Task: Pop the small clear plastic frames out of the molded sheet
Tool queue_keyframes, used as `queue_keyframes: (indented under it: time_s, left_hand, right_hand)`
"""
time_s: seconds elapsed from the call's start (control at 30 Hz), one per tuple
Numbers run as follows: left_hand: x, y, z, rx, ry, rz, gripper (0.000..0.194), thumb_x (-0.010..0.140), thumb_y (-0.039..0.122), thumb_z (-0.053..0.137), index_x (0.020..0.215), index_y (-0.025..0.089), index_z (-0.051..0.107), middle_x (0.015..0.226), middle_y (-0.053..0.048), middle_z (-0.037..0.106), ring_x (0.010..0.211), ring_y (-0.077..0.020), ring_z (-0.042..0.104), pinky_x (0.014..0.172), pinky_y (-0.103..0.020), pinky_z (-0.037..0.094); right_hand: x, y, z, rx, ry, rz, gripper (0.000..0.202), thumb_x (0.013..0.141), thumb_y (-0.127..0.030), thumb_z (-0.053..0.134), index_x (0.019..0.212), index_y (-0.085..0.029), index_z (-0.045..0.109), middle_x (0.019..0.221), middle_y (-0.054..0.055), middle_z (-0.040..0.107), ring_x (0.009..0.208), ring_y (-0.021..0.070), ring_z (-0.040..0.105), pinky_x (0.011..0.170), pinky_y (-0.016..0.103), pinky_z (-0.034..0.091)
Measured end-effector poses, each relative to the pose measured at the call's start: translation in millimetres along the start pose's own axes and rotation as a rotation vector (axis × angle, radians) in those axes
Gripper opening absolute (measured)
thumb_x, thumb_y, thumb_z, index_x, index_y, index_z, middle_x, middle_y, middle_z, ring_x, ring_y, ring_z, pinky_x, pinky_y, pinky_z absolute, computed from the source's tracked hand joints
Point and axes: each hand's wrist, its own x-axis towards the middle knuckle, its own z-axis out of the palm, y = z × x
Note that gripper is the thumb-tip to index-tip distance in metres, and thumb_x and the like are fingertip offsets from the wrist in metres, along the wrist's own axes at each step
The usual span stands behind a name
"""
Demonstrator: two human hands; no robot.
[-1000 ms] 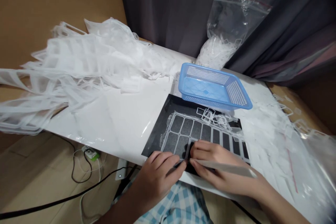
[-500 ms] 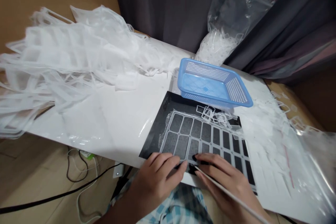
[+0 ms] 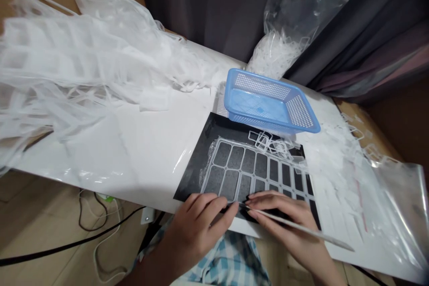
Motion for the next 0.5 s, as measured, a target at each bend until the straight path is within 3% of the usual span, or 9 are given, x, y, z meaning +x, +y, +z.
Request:
queue_keyframes:
  time_s: [0.5]
  left_hand:
    - [2,0,-2.4,-0.006,0.023,0.015,0.030,0.097,0.006,0.043,0.105,0.018,0.069,0.093,-0.002,0.068,0.089,-0.0170,0.055,0.079,-0.031,0.041]
  right_hand:
    - [2,-12,-5,-0.065,-0.112,-0.041,0.014,0.093,-0.010,0.061,0.095,-0.021,0.069,0.097,0.003,0.073,0.095,0.0144,0.069,0.087,0.023,0.054]
